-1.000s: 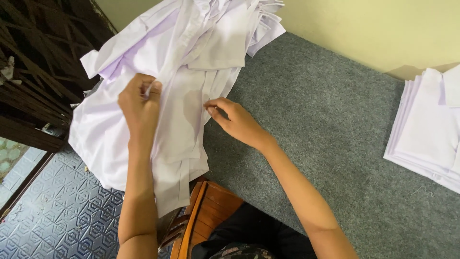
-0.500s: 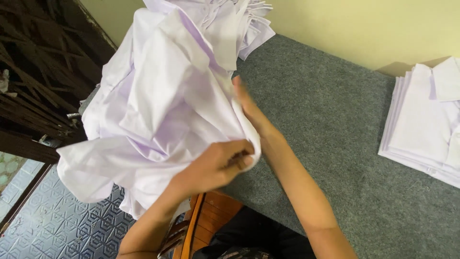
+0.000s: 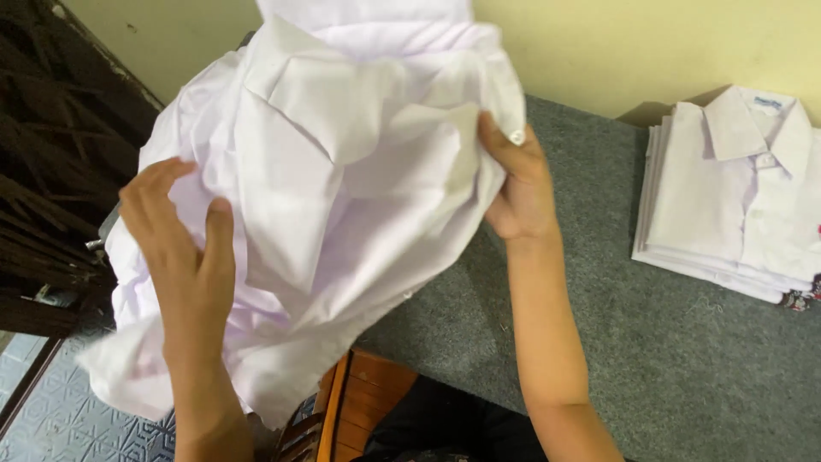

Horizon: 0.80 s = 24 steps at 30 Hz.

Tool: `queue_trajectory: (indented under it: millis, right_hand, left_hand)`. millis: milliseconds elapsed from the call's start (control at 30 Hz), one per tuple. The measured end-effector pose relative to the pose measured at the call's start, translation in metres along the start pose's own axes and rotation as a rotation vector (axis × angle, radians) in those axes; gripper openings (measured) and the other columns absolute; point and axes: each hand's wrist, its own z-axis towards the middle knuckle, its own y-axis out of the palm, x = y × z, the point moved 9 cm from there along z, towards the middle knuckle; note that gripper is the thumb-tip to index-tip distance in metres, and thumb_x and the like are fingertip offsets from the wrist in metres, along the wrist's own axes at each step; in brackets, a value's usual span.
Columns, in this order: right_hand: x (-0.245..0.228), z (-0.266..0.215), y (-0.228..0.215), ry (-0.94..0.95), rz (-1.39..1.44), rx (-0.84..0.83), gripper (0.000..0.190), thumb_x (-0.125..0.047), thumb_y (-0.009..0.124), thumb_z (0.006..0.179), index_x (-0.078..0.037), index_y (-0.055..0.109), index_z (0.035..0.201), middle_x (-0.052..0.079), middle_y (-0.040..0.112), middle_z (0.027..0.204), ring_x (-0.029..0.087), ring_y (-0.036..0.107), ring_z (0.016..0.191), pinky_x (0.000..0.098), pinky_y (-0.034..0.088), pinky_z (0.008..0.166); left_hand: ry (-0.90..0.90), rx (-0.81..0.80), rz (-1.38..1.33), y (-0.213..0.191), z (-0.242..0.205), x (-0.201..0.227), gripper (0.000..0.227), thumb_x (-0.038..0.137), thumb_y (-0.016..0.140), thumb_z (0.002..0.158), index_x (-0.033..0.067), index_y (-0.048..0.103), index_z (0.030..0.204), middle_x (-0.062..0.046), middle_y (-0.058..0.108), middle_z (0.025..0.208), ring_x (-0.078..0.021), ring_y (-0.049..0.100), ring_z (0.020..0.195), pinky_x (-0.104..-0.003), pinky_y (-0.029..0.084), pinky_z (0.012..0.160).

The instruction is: Folding white shirts on a padded work table and stacking them neatly.

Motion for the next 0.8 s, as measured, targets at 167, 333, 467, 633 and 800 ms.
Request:
queue_trajectory:
  millis: [167, 333, 467, 633, 800]
  right_hand:
    - [-0.048, -0.026, -0.006, -0.218, 0.041, -0.126, 0.053, -0.008, 0.069, 0.1, 0.003, 0.049, 0.148, 0.017, 0.063, 0.137, 0.032, 0.063, 0.128, 0.0451, 0.056, 0.117]
    - [-0.082, -0.056, -0.027, -0.424, 0.02, -0.062, 0.047, -0.004, 0.058, 0.107, 0.0, 0.048, 0.152, 0.016, 0.063, 0.143, 0.034, 0.06, 0.137, 0.0474, 0.052, 0.124]
    - [-0.09, -0.076, -0.033, -0.572, -0.078, -0.108, 0.038, 0.003, 0.057, 0.108, -0.003, 0.054, 0.145, 0.011, 0.063, 0.14, 0.028, 0.058, 0.136, 0.0438, 0.045, 0.126]
    - [-0.099, -0.081, -0.044, -0.581, -0.088, -0.013, 0.049, -0.002, 0.07, 0.102, -0.001, 0.052, 0.147, 0.012, 0.066, 0.137, 0.029, 0.062, 0.132, 0.0446, 0.051, 0.121]
    - [-0.128, -0.086, 0.017, -0.423, -0.173, 0.148, 0.063, -0.014, 0.082, 0.086, 0.0, 0.053, 0.141, 0.016, 0.069, 0.129, 0.031, 0.068, 0.123, 0.0422, 0.061, 0.109]
  left_hand:
    - [-0.212, -0.477, 0.399, 0.083, -0.036, -0.125, 0.073, -0.001, 0.04, 0.092, 0.0034, 0.015, 0.161, -0.024, 0.014, 0.168, -0.0442, 0.014, 0.153, -0.069, 0.021, 0.114]
    - [0.154, -0.777, 0.68, 0.142, -0.079, -0.095, 0.172, 0.032, 0.107, 0.035, 0.0001, -0.002, 0.163, -0.024, 0.004, 0.169, -0.0439, 0.009, 0.155, -0.071, 0.02, 0.113]
    - [-0.368, -1.021, 0.024, 0.159, -0.121, -0.055, 0.118, -0.006, 0.074, 0.027, 0.0098, 0.028, 0.135, -0.006, 0.029, 0.148, -0.0323, 0.026, 0.148, -0.056, 0.018, 0.117]
    - [-0.539, -0.985, -0.183, 0.185, -0.201, -0.106, 0.15, -0.012, 0.078, 0.036, 0.0051, -0.009, 0.156, -0.007, 0.001, 0.16, -0.032, 0.032, 0.14, -0.047, 0.051, 0.103]
    - [-0.615, -1.004, -0.26, 0.192, -0.295, -0.157, 0.141, -0.01, 0.077, 0.039, 0.0053, -0.003, 0.154, -0.008, 0.006, 0.155, -0.032, 0.034, 0.135, -0.047, 0.051, 0.1]
